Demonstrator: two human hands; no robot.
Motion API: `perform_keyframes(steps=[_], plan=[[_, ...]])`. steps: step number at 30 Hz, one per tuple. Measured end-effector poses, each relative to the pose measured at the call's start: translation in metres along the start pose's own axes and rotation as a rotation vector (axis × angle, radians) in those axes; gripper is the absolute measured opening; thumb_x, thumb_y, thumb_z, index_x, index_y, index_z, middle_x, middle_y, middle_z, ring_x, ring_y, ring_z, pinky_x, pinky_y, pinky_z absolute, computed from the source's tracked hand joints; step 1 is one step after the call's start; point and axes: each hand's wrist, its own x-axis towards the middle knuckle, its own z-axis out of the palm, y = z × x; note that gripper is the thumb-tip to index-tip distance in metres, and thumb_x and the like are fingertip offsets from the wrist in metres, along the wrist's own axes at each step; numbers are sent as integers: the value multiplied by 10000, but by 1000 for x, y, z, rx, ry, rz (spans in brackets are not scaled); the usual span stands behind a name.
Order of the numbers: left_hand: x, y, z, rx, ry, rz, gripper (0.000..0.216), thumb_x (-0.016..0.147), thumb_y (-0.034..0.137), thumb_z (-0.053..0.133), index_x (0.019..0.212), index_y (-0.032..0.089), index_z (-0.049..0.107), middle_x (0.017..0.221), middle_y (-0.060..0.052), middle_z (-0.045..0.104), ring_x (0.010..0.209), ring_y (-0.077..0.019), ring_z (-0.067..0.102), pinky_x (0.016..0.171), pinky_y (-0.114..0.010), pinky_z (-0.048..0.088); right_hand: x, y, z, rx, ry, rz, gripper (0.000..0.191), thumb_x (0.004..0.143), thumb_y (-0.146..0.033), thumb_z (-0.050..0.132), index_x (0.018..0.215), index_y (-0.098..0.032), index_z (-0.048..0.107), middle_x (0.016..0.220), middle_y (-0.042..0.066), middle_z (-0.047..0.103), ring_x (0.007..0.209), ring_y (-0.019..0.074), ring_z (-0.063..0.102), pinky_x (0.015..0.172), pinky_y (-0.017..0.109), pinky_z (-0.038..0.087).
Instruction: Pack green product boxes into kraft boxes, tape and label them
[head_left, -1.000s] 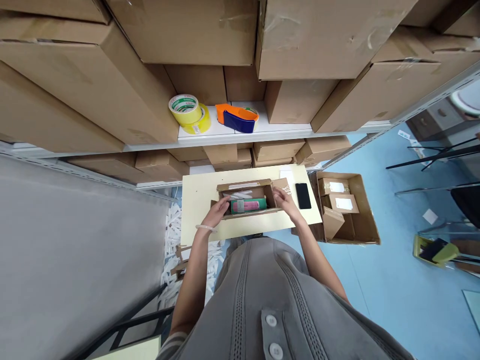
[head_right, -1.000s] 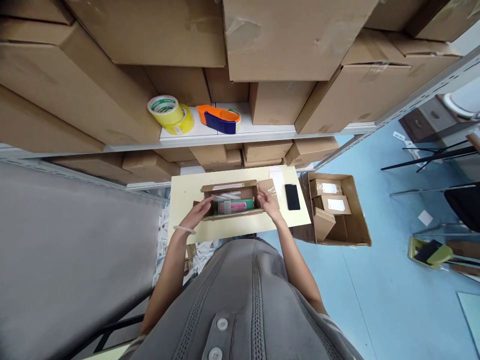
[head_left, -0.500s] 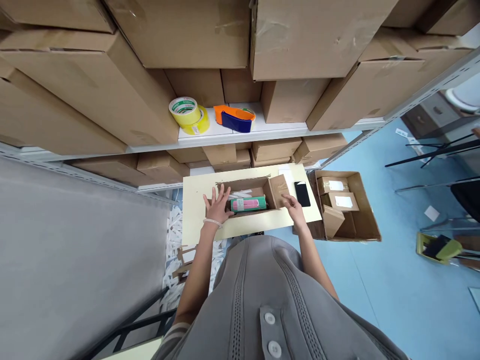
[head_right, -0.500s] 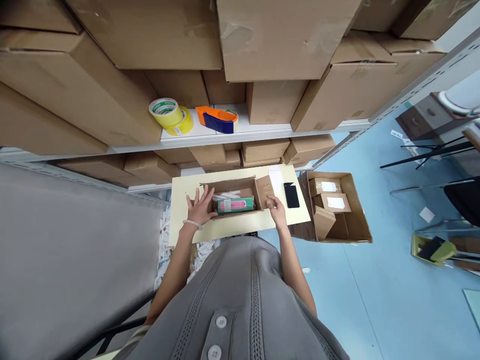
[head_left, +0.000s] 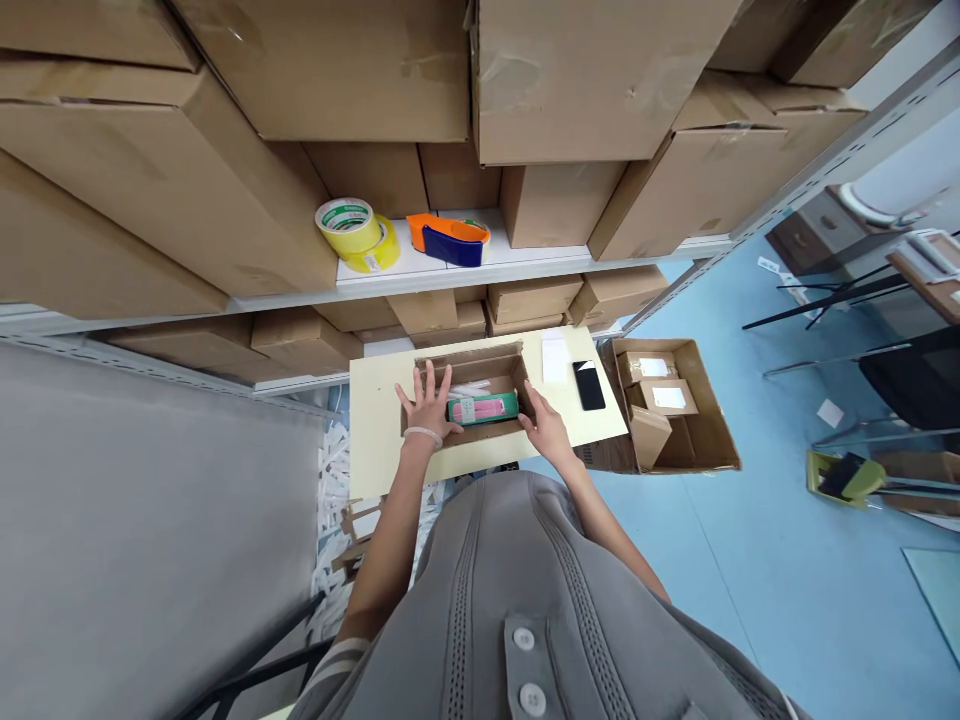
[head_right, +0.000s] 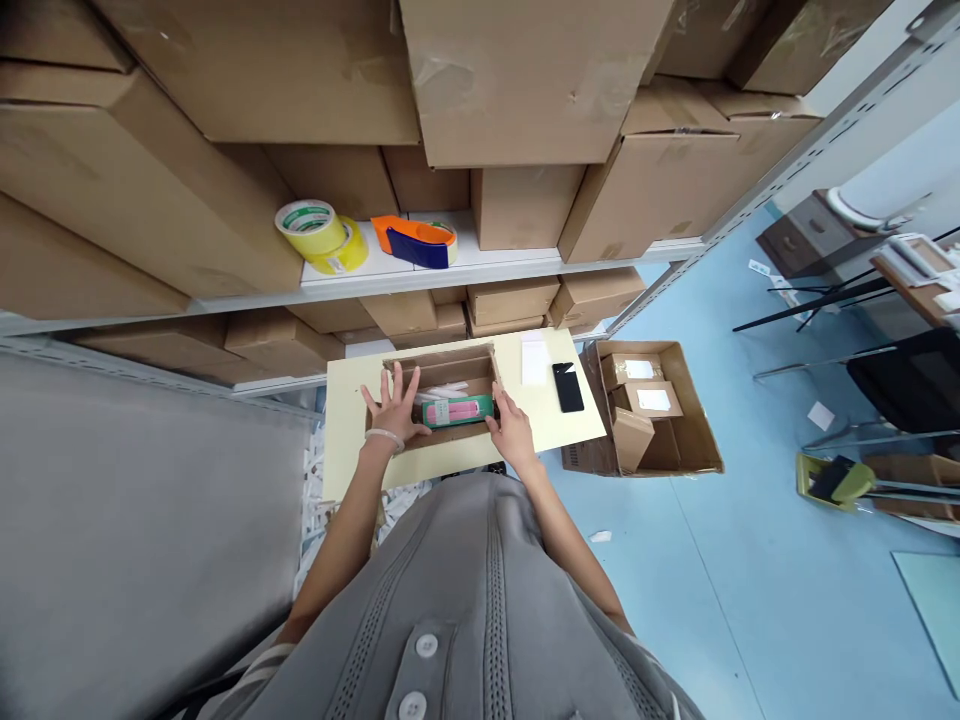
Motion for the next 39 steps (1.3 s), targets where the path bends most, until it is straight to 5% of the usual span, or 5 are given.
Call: perform_keyframes(steps=[7, 16, 21, 32, 39], plan=[[-1, 6, 1, 5, -5, -18, 1174, 664, 514, 761, 1554, 249, 43, 1610, -145, -111, 1470, -402, -106, 1066, -724, -99, -7, -4, 13, -106, -141, 45, 678, 942, -301, 445, 1551, -276, 147, 1397, 72, 546, 1276, 245, 505, 1113, 448, 305], [-64, -15, -5, -97, 210, -249, 799, 863, 495, 550, 1539, 243, 207, 1616, -162, 113, 1486, -363, 48, 1096, -692, -82, 3, -4, 8, -230, -320, 83, 623, 977, -395, 382, 1543, -208, 201, 1390, 126, 554, 1305, 273, 488, 1165, 519, 107], [-85, -15, 4, -328, 117, -240, 668, 946, 460, 392, 1545, 295, 145, 1470, -143, 452, 1345, -295, 433, 1121, -665, -29, 9, -9, 11, -270, -344, 90, 600, 981, -365, 393, 1538, -226, 221, 1453, 128, 486, 1304, 286, 493, 1165, 532, 81], [-84, -8, 24, -422, -76, -55, 795, 896, 541, 470, 1547, 225, 142, 1370, -159, 567, 1343, -296, 443, 1116, -623, -139, 17, 25, -21, -44, -405, -19, 653, 928, -540, 482, 1500, -280, 306, 1458, 102, 483, 1344, 264, 459, 1168, 548, 108], [-72, -25, 28, -347, -30, -146, 565, 965, 415, 367, 1492, 221, 311, 1176, -128, 697, 1179, -259, 596, 1148, -604, 51, 21, 48, -22, -12, -314, -119, 587, 900, -473, 567, 1432, -287, 401, 1276, 99, 647, 1243, 258, 564, 1139, 587, 185]])
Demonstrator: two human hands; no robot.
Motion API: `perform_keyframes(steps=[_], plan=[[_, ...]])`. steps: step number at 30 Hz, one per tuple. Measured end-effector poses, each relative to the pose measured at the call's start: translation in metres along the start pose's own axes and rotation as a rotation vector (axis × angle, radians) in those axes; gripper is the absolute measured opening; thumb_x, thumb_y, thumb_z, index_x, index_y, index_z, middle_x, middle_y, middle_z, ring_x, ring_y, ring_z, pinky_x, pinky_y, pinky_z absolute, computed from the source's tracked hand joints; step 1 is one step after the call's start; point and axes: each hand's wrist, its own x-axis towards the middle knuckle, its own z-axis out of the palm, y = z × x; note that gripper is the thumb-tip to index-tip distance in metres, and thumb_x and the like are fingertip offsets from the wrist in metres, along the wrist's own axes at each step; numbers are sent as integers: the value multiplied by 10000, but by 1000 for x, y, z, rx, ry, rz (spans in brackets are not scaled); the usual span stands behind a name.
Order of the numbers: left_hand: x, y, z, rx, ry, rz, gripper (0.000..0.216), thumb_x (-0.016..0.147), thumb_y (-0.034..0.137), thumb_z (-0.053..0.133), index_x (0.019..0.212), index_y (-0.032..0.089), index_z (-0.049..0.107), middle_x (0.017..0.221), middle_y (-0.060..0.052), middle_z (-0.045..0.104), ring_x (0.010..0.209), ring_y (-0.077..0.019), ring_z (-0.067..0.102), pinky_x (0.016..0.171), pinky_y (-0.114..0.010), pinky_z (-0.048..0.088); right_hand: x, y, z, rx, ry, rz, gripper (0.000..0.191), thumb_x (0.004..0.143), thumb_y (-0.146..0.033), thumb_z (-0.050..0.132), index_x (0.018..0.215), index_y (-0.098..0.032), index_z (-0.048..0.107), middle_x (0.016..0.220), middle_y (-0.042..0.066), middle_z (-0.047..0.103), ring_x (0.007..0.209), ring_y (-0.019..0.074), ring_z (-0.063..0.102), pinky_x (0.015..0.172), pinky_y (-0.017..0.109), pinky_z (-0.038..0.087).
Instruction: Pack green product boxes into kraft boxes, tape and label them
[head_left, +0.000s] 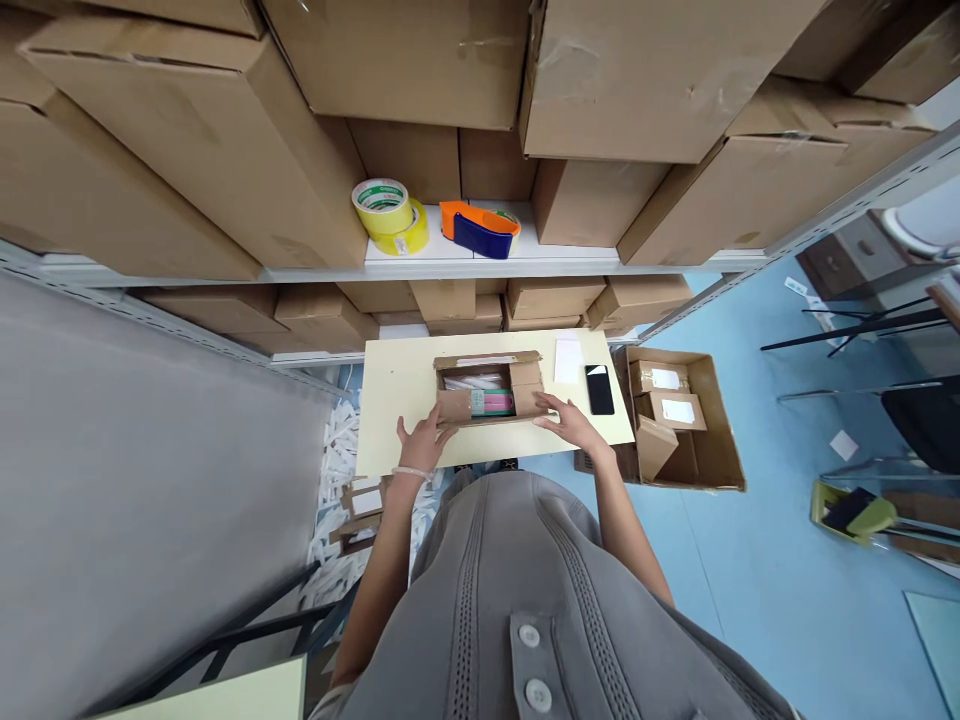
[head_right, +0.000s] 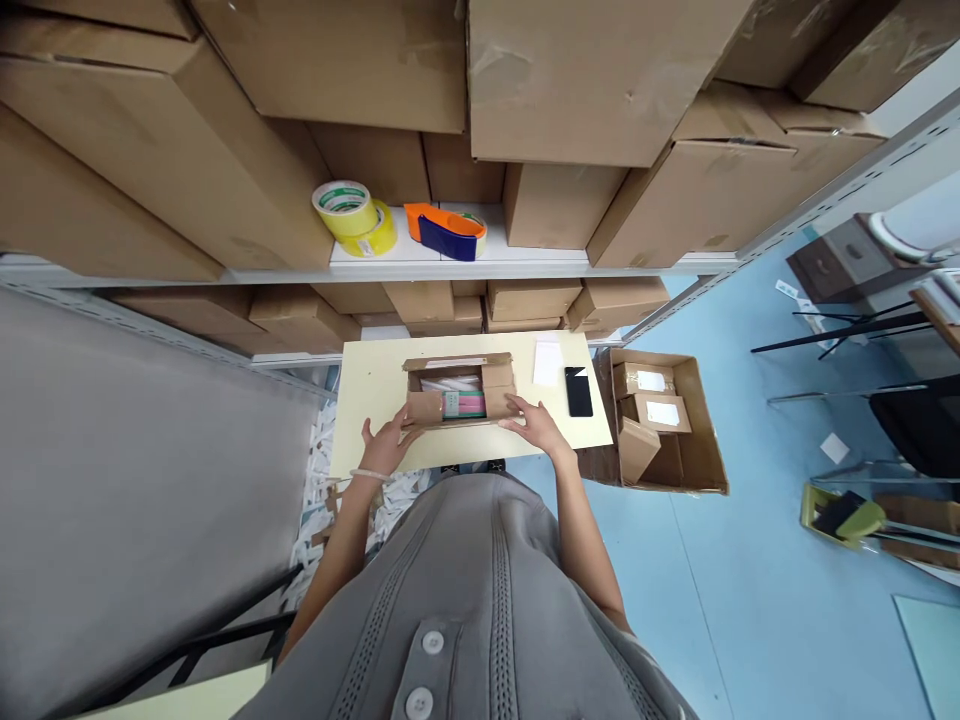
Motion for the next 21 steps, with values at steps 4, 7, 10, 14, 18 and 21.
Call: perform_keyframes(steps=[4, 7, 10, 14, 18, 21], plan=[[13, -1, -1, 9, 78, -54, 511, 961, 359, 377, 1444, 192, 394, 1030, -114, 734, 1064, -243, 651, 1136, -547, 162, 8, 9, 5, -65, 158, 2, 503, 919, -441, 531, 1383, -254, 471, 1276, 98, 643, 1186, 271, 599, 1099, 530, 328], [21, 0, 1, -49, 186, -69, 496, 940, 328, 434, 1425, 228, 408, 1119, -110, 701, 1106, -242, 623, 1117, -539, 212, 17, 15, 8, -112, 303, 60, 491, 915, -373, 533, 1370, -196, 481, 1307, 128, 611, 1193, 274, 586, 1021, 445, 438], [28, 0, 5, -66, 271, -123, 547, 922, 334, 465, 1445, 209, 366, 1256, -142, 621, 1189, -259, 566, 1110, -542, 238, 24, 17, 12, -163, 357, 135, 536, 903, -287, 540, 1410, -160, 422, 1318, 149, 588, 1202, 280, 571, 982, 422, 462], [35, -1, 10, -52, 266, -196, 626, 924, 346, 442, 1496, 170, 255, 1382, -185, 515, 1292, -285, 474, 1113, -580, 227, 30, 12, 15, -265, 326, 227, 679, 900, -257, 538, 1505, -154, 250, 1298, 169, 579, 1162, 306, 583, 916, 420, 482], [39, 0, 14, -74, 207, -234, 668, 936, 331, 416, 1530, 179, 151, 1444, -195, 457, 1324, -282, 444, 1117, -598, 213, 36, 2, 13, -394, 332, 230, 860, 880, -230, 559, 1556, -218, 27, 1313, 167, 536, 1080, 298, 614, 880, 396, 485], [40, 1, 15, -97, 178, -234, 705, 935, 322, 426, 1545, 197, 94, 1477, -185, 424, 1335, -274, 436, 1125, -596, 202, 43, -7, 8, -457, 325, 198, 939, 856, -199, 581, 1551, -269, -47, 1411, 163, 438, 1167, 293, 568, 914, 378, 471]])
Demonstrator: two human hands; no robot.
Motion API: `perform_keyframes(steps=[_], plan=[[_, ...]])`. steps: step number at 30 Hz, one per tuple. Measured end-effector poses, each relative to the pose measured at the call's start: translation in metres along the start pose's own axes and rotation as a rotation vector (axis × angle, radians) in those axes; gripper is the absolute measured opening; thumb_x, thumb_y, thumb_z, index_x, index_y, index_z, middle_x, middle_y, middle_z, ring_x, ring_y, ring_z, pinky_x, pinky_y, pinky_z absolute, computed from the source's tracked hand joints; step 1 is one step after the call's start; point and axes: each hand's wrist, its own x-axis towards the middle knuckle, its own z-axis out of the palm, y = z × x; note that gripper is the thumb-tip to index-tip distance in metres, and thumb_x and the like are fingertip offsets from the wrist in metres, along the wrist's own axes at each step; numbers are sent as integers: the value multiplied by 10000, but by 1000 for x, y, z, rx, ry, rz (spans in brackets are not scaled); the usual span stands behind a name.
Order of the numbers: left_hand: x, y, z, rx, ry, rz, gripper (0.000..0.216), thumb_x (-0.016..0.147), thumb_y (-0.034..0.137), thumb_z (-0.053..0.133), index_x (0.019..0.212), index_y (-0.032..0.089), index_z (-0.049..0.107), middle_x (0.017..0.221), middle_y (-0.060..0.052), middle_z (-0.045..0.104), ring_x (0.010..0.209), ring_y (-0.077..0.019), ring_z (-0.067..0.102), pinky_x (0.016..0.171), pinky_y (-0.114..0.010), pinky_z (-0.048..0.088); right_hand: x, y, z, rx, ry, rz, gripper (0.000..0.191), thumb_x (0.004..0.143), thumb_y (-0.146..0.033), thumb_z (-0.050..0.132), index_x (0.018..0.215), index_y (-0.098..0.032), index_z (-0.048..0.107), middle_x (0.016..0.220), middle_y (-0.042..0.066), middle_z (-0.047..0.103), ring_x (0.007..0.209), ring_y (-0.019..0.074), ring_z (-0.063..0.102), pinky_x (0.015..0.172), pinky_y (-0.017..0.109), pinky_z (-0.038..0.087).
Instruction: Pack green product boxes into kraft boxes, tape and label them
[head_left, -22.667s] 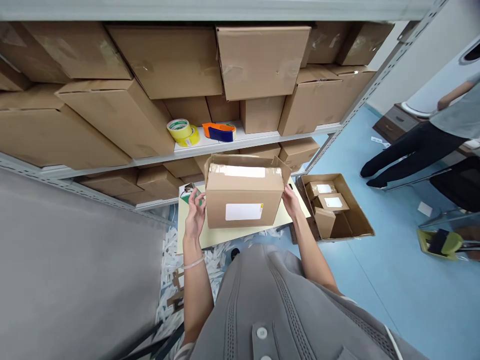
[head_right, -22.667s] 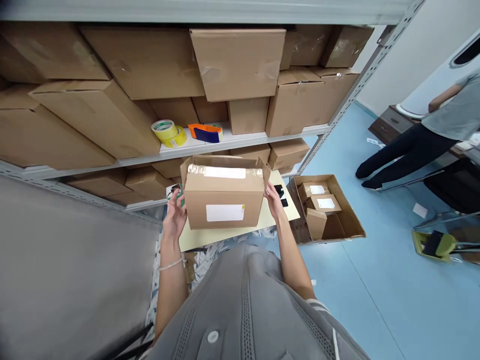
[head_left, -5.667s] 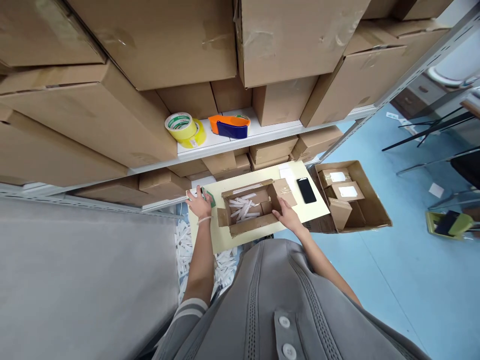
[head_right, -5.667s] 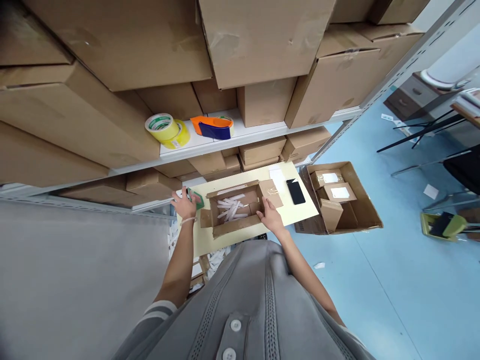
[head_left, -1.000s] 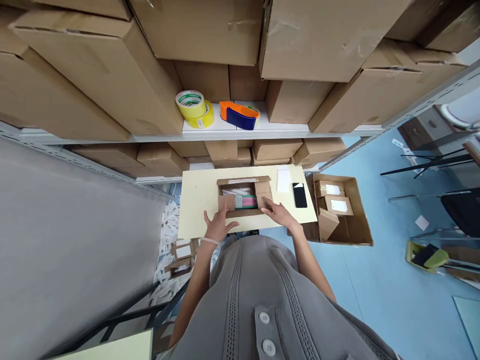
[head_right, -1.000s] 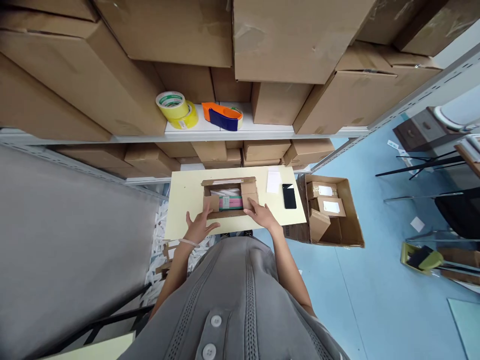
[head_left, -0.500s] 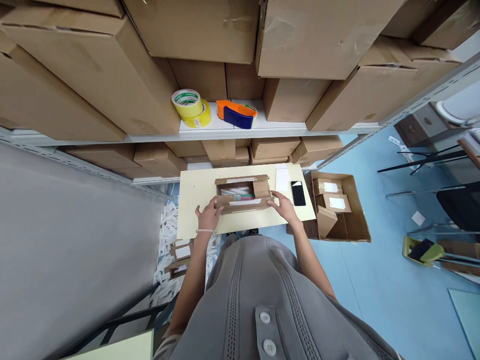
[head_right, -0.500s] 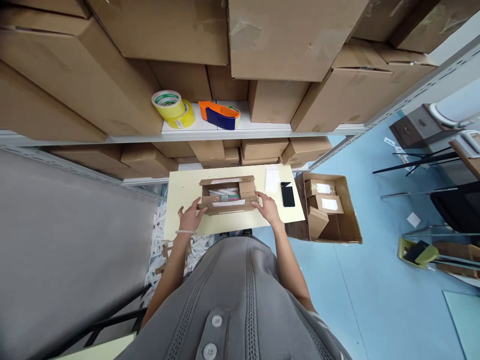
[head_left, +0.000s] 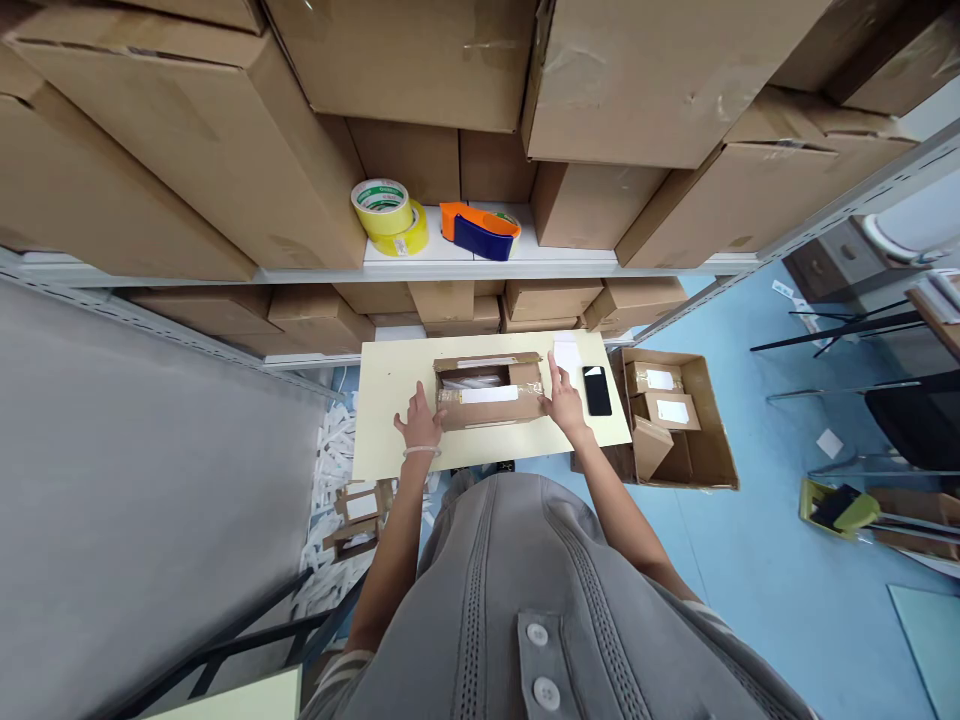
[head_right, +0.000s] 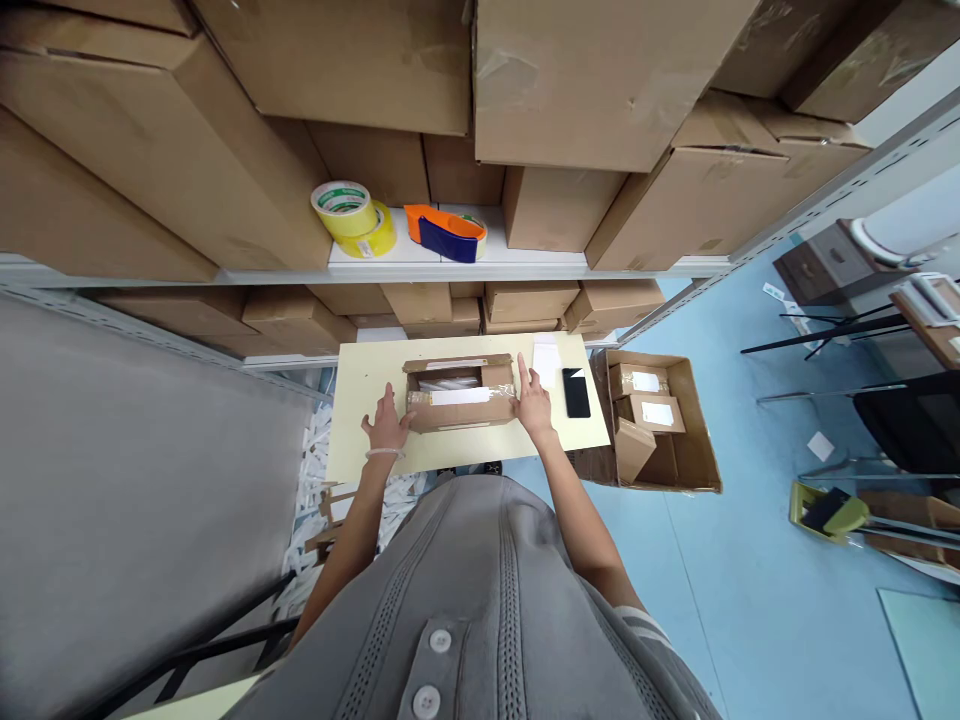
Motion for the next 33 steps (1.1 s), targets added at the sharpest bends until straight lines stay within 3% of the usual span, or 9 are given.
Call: perform_keyframes(steps=[3, 8, 17, 23, 28, 33], plan=[[-1, 1, 0, -17, -5, 5, 716, 940, 313, 418, 1551, 226, 55, 1501, -167, 399, 1336, -264, 440, 1132, -597, 185, 5, -6, -5, -59, -61, -17, 884, 863, -178, 565, 1551, -319, 29, 1468, 149, 382, 1195, 283, 556, 954, 386, 452], [0, -2, 5, -25, -1, 46, 714, 942, 260, 397, 1548, 307, 22, 1549, -114, 347, 1382, -247, 395, 1139, -580, 202, 2, -7, 1, -135, -154, -24, 612, 939, -188, 429, 1513, -331, 269, 1521, 134, 348, 1221, 276, 552, 1004, 412, 425], [8, -9, 20, -87, -37, 279, 801, 881, 25, 340, 1546, 300, -10, 1577, -40, 280, 1433, -171, 315, 1149, -429, 297, -6, -7, 26, -11, -70, -63, 610, 937, -155, 307, 1539, -163, 201, 1560, 110, 320, 1285, 259, 506, 1005, 391, 454], [5, -7, 15, 55, -73, 262, 675, 919, 75, 287, 1547, 280, 148, 1594, -23, 229, 1469, -176, 215, 1178, -447, 232, -7, -10, 30, -5, -52, -23, 608, 942, -181, 299, 1542, -159, 205, 1549, 119, 335, 1114, 277, 624, 943, 407, 496], [4, -5, 12, 112, -83, 252, 648, 933, 112, 255, 1546, 292, 148, 1600, -1, 205, 1478, -179, 181, 1188, -469, 197, -10, -12, 28, -51, -65, -60, 674, 889, -87, 319, 1538, -249, 235, 1577, 92, 279, 1116, 259, 627, 925, 385, 496], [1, -1, 12, 180, -67, 241, 646, 930, 107, 242, 1545, 286, 154, 1604, -9, 197, 1488, -206, 142, 1194, -533, 139, -11, -15, 28, -74, -71, -56, 651, 883, -88, 341, 1521, -206, 286, 1573, 119, 279, 1142, 262, 612, 954, 387, 479]])
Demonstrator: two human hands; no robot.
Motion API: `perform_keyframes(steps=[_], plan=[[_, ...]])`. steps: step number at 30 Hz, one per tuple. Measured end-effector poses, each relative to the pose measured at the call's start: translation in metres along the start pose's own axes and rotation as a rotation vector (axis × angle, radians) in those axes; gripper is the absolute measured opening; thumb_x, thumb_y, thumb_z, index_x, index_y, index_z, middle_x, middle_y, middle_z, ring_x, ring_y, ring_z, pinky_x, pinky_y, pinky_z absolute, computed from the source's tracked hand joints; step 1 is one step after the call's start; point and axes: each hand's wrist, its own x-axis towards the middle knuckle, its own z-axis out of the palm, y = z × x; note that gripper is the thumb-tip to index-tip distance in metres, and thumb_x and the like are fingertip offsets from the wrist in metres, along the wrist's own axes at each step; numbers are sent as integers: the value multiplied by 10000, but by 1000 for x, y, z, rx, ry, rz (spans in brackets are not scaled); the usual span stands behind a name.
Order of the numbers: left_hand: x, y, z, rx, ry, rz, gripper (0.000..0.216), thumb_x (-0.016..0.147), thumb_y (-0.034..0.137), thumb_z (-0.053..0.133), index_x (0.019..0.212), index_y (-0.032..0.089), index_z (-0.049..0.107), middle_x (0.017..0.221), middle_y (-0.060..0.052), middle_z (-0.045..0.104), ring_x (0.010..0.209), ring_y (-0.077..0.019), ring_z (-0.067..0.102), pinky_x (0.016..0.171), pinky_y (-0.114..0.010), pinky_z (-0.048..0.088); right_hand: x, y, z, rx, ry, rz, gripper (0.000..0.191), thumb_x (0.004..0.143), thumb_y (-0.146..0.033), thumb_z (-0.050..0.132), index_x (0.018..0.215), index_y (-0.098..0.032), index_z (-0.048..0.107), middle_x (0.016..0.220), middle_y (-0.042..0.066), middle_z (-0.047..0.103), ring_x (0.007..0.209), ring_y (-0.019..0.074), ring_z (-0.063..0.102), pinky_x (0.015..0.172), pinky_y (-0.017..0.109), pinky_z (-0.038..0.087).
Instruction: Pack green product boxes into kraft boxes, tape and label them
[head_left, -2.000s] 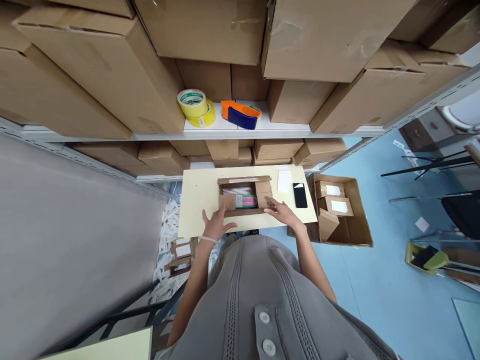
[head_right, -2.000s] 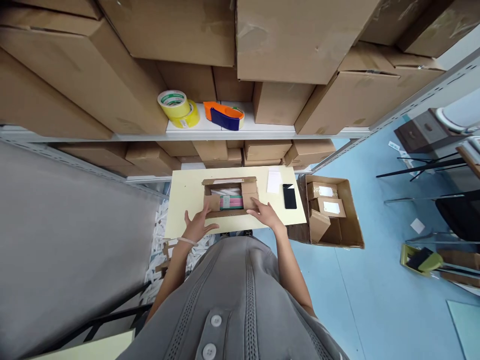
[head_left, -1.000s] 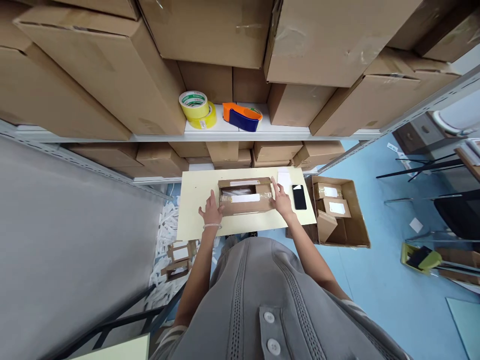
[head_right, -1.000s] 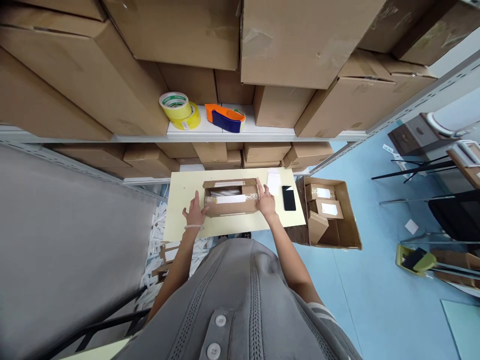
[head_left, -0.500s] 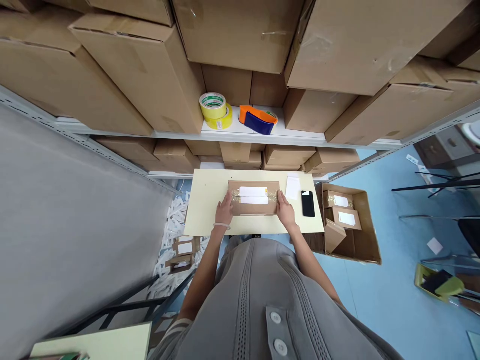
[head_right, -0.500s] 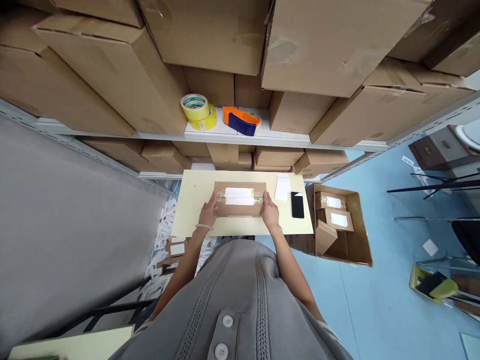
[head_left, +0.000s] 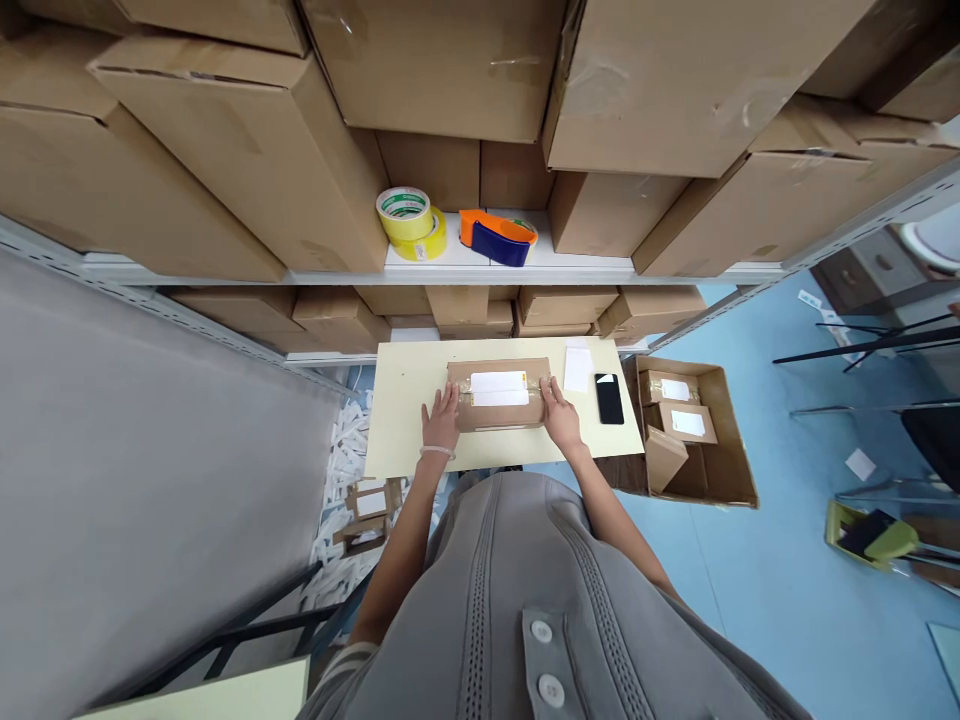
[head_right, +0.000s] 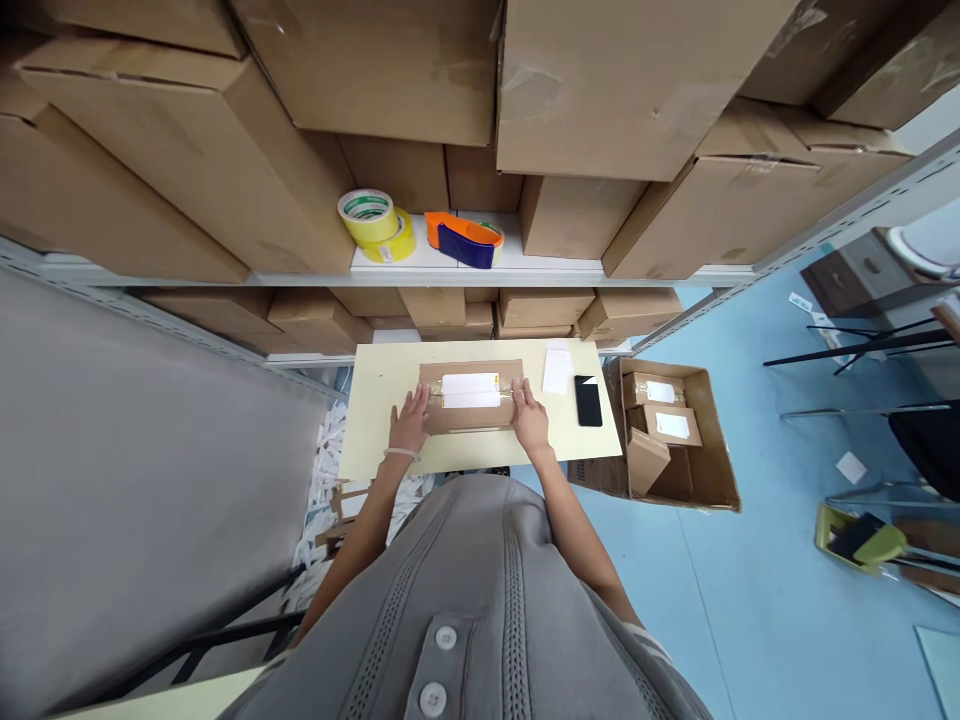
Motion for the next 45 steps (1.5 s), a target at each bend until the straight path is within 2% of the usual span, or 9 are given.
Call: perform_keyframes(steps=[3, 7, 17, 20, 26, 30, 37, 42, 45], plan=[[-2, 15, 4, 78, 110, -7, 618, 954, 229, 315, 1550, 192, 156, 1615, -71, 133, 1498, -267, 52, 1187, -589, 10, 0, -2, 1, 5, 6, 14, 662, 875, -84, 353, 1522, -200, 280, 1571, 124, 281, 1154, 260, 605, 954, 383, 480], [-1, 42, 20, 116, 113, 217, 746, 930, 394, 426, 1548, 102, 127, 1612, -117, 112, 1499, -274, 19, 1201, -536, -43, -1, -4, 0, 10, 3, 25, 627, 898, -99, 342, 1516, -190, 288, 1567, 138, 287, 1177, 254, 596, 976, 381, 464], [13, 54, 37, 145, 51, 378, 809, 892, 367, 487, 1555, 133, 86, 1610, -110, 134, 1496, -236, 53, 1220, -482, 19, 6, -6, -19, 31, 55, 11, 514, 926, -181, 392, 1439, -195, 424, 1556, 137, 320, 1352, 273, 428, 1070, 455, 374], [13, 53, 40, 146, 65, 383, 823, 888, 360, 488, 1555, 129, 65, 1609, -120, 137, 1496, -239, 43, 1219, -494, 31, 33, -16, -51, 85, 180, -59, 490, 922, -206, 410, 1409, -163, 453, 1545, 149, 330, 1366, 264, 399, 1107, 448, 326], [16, 49, 46, 155, 99, 403, 837, 882, 342, 486, 1555, 151, 27, 1603, -121, 146, 1493, -245, 83, 1213, -517, 61, 130, -63, -154, 231, 486, -366, 424, 967, -252, 344, 1362, -157, 463, 1397, 141, 495, 1284, 255, 453, 1060, 402, 369], [16, 47, 45, 163, 108, 424, 847, 884, 355, 497, 1554, 154, 18, 1604, -125, 132, 1492, -245, 83, 1212, -522, 79, 191, -99, -196, 187, 548, -402, 405, 1003, -313, 303, 1312, -112, 471, 1295, 180, 552, 1170, 279, 517, 995, 417, 385], [16, 47, 43, 155, 100, 430, 876, 875, 396, 527, 1555, 174, 23, 1604, -132, 119, 1487, -261, 106, 1208, -525, 105, 232, -127, -191, 125, 388, -272, 517, 1006, -471, 310, 1167, -27, 520, 1085, 240, 644, 1002, 276, 569, 996, 470, 311], [14, 49, 41, 145, 116, 421, 841, 882, 377, 504, 1555, 150, 54, 1604, -116, 141, 1492, -240, 82, 1215, -515, 65, 214, -113, -190, 193, 432, -309, 525, 997, -513, 316, 1173, -67, 530, 1157, 222, 623, 1051, 271, 532, 983, 441, 340], [11, 51, 38, 129, 115, 403, 792, 901, 366, 462, 1550, 110, 87, 1608, -106, 130, 1497, -221, 55, 1221, -492, 30, 185, -89, -185, 384, 484, -317, 559, 974, -597, 283, 1074, -132, 576, 1006, 144, 656, 950, 246, 552, 886, 372, 412]])
